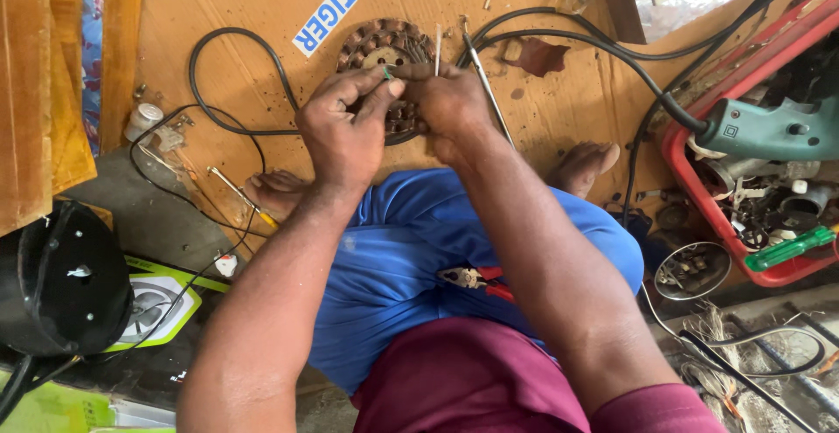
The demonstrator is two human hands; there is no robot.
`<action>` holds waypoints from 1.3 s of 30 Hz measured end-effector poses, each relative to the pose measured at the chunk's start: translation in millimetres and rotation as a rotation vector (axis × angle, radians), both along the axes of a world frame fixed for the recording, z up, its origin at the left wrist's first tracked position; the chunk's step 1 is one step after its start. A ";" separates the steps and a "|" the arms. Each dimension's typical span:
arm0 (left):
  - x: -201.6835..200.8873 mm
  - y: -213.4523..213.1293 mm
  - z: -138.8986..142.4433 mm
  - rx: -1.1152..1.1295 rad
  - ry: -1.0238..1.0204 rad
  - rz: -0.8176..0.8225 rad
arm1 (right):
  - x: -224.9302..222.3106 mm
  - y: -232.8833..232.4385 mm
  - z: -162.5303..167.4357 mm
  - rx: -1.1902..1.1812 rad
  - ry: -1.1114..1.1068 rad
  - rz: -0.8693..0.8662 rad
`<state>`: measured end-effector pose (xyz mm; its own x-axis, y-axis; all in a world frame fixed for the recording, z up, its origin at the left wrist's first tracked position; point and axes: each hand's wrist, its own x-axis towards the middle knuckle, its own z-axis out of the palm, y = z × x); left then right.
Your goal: The person sits on the floor and repairs an electric fan motor. They use a gear puller to press a shaft out of the rotor assembly, fit a bushing into the rotor with a punch, then route and connect wires at the motor of a stand fan.
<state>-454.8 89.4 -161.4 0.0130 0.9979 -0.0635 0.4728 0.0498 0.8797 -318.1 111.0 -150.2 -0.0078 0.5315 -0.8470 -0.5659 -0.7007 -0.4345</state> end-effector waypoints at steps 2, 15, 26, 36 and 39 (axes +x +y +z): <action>0.8 -1.6 0.3 0.013 0.010 -0.010 | 3.6 -1.3 3.3 0.093 -0.111 0.112; -1.7 -3.6 1.6 -0.043 -0.131 -0.059 | -28.5 -28.6 -2.8 0.221 -0.216 -0.245; -0.7 -4.6 3.6 -0.030 -0.029 -0.036 | -11.9 -22.3 -4.3 0.281 -0.240 -0.021; 6.3 -5.4 0.3 -0.060 -0.086 0.029 | -22.9 -39.6 -8.3 0.363 -0.864 0.095; 7.3 -6.3 1.6 -0.094 -0.070 0.041 | -22.0 -39.3 -7.5 0.370 -1.071 0.235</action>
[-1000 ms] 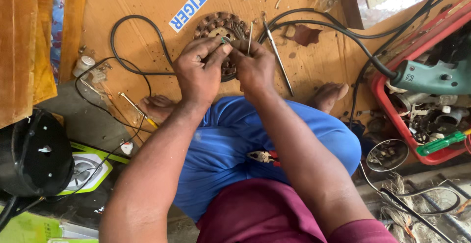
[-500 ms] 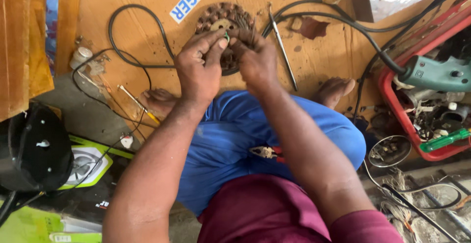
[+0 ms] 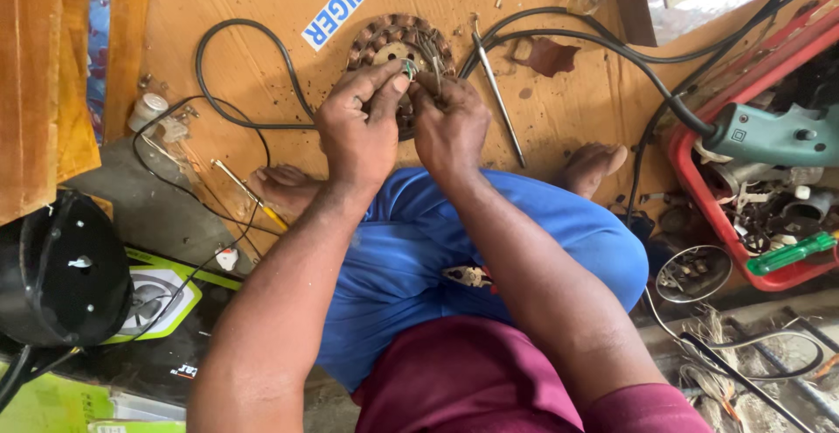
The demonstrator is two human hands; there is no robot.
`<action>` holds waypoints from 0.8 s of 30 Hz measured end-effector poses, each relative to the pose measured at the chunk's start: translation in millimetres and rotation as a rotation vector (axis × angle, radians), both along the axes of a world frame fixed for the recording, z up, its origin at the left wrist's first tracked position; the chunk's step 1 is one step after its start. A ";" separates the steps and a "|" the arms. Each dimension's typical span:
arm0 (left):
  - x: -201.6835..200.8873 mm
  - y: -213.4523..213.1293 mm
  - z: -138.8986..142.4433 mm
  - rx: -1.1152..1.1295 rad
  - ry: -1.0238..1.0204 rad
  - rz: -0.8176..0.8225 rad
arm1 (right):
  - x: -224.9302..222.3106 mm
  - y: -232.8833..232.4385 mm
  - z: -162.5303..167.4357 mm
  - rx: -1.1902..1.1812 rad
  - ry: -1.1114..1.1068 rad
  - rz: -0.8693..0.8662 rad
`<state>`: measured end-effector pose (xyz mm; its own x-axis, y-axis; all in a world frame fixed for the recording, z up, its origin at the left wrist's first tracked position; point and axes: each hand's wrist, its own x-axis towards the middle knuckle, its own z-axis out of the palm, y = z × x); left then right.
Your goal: The person sits on the floor and repairs an electric fan motor. They use a gear puller to press a shaft out of the rotor assembly, fit a bushing into the rotor with a punch, then route and connect wires at the motor of a stand fan.
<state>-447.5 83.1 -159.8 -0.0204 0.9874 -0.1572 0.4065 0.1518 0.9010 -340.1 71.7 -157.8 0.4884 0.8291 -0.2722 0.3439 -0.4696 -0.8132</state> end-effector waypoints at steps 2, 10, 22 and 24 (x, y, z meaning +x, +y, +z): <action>-0.3 -0.7 0.5 -0.030 0.007 0.003 | 0.7 1.8 -0.1 -0.011 0.023 -0.009; -2.2 -3.9 -2.3 -0.023 -0.037 0.009 | 10.9 6.8 -6.5 0.048 0.296 0.067; 7.2 1.8 -0.3 -0.012 -0.016 0.027 | 11.7 -1.5 1.0 0.022 0.240 0.001; 8.0 1.9 -0.1 -0.025 -0.010 0.034 | 9.9 -3.3 0.7 0.107 0.098 0.024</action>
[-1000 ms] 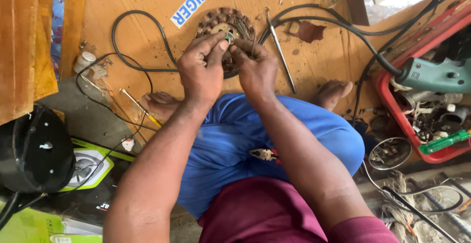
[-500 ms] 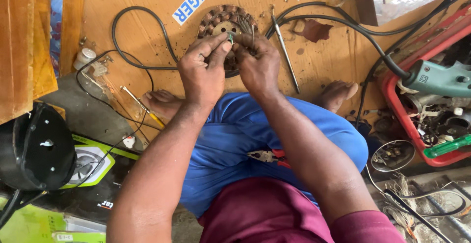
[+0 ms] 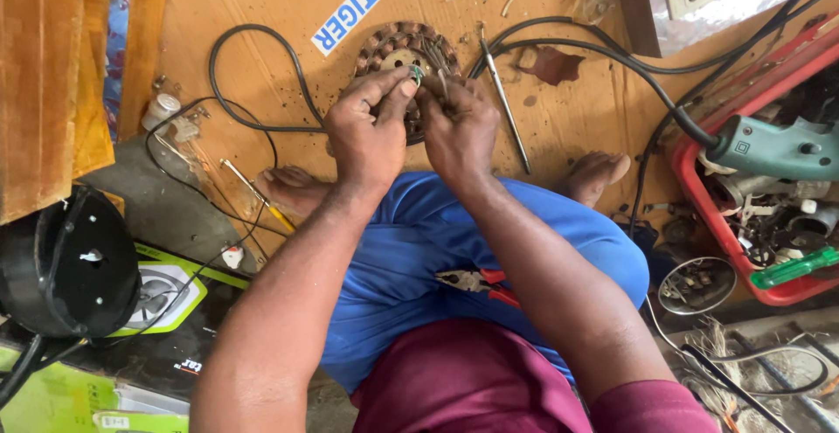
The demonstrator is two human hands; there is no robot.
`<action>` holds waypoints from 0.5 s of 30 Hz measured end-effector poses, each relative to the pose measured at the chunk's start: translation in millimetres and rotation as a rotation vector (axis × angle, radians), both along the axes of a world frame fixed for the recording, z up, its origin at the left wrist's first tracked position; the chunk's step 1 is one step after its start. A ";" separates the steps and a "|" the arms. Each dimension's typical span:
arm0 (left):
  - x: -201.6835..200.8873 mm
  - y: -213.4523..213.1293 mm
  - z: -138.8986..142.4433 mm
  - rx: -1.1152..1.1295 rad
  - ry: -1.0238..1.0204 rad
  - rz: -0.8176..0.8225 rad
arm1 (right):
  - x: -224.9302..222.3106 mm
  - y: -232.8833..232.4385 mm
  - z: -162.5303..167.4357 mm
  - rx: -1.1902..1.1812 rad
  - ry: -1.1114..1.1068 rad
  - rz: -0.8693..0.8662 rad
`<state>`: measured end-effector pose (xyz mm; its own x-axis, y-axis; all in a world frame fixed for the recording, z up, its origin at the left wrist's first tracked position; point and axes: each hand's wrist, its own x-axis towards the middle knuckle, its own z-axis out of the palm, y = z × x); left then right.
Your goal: The person sits on the floor and repairs an electric fan motor. They use a gear puller to press a shaft out of the rotor assembly, fit a bushing into the rotor with a punch, then route and connect wires at the motor of a stand fan.
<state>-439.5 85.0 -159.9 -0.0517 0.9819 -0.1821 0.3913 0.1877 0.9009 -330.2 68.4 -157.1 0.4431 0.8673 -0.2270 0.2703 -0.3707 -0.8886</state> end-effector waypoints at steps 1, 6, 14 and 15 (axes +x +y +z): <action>0.4 -0.3 -0.2 0.002 0.001 0.000 | -0.9 0.1 -0.1 0.047 -0.070 0.006; 0.5 -3.2 0.3 -0.033 -0.055 0.027 | -5.6 3.3 0.6 0.060 -0.173 0.025; 0.1 -4.7 1.0 -0.095 -0.050 0.031 | -1.0 7.7 -1.8 -0.033 0.078 0.006; -0.2 -5.2 1.1 -0.069 -0.034 0.023 | 0.7 8.5 -2.8 -0.046 0.165 0.005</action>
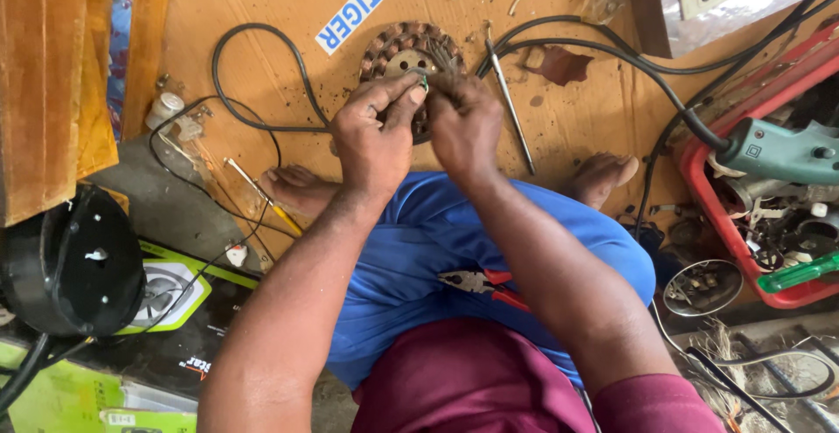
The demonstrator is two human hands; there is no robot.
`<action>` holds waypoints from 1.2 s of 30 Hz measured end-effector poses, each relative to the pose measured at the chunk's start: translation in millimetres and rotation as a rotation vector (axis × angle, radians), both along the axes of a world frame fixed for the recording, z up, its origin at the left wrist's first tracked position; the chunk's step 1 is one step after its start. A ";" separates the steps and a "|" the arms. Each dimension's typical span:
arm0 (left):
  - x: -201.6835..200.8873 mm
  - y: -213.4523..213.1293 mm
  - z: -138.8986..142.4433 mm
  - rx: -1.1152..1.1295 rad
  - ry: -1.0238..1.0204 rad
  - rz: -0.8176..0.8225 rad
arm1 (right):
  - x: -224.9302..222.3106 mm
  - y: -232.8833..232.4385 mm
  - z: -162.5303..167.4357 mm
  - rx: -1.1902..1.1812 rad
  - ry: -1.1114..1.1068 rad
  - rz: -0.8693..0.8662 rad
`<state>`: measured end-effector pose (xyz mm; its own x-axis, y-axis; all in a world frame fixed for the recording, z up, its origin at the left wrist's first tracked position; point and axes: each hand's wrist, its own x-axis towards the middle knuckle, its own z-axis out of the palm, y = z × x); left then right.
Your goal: The person sits on the floor and repairs an electric fan motor. They use a gear puller to press a shaft out of the rotor assembly, fit a bushing into the rotor with a punch, then route and connect wires at the motor of a stand fan.
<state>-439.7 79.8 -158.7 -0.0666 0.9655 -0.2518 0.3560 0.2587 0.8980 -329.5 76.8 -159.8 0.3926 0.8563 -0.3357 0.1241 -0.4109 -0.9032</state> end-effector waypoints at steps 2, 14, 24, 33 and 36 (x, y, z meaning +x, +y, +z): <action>-0.2 -0.4 0.2 0.053 0.020 -0.022 | 2.6 1.1 -0.9 -0.024 0.131 -0.004; 4.5 2.5 1.6 0.122 0.041 0.016 | 2.8 -7.0 3.8 -0.004 -0.187 0.097; 2.2 -0.9 -1.7 0.004 -0.081 0.058 | 0.1 -11.2 1.3 0.070 -0.216 0.063; -0.1 -2.2 0.7 0.041 0.038 -0.019 | 2.8 -9.2 -3.3 0.041 -0.105 0.088; -0.2 -0.8 2.0 0.014 0.017 -0.006 | 6.6 -6.0 -3.4 -0.116 0.125 0.063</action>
<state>-439.9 78.9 -156.7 -0.0646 0.9693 -0.2374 0.3733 0.2441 0.8950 -322.9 70.8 -163.3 0.2884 0.8307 -0.4761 0.0428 -0.5079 -0.8603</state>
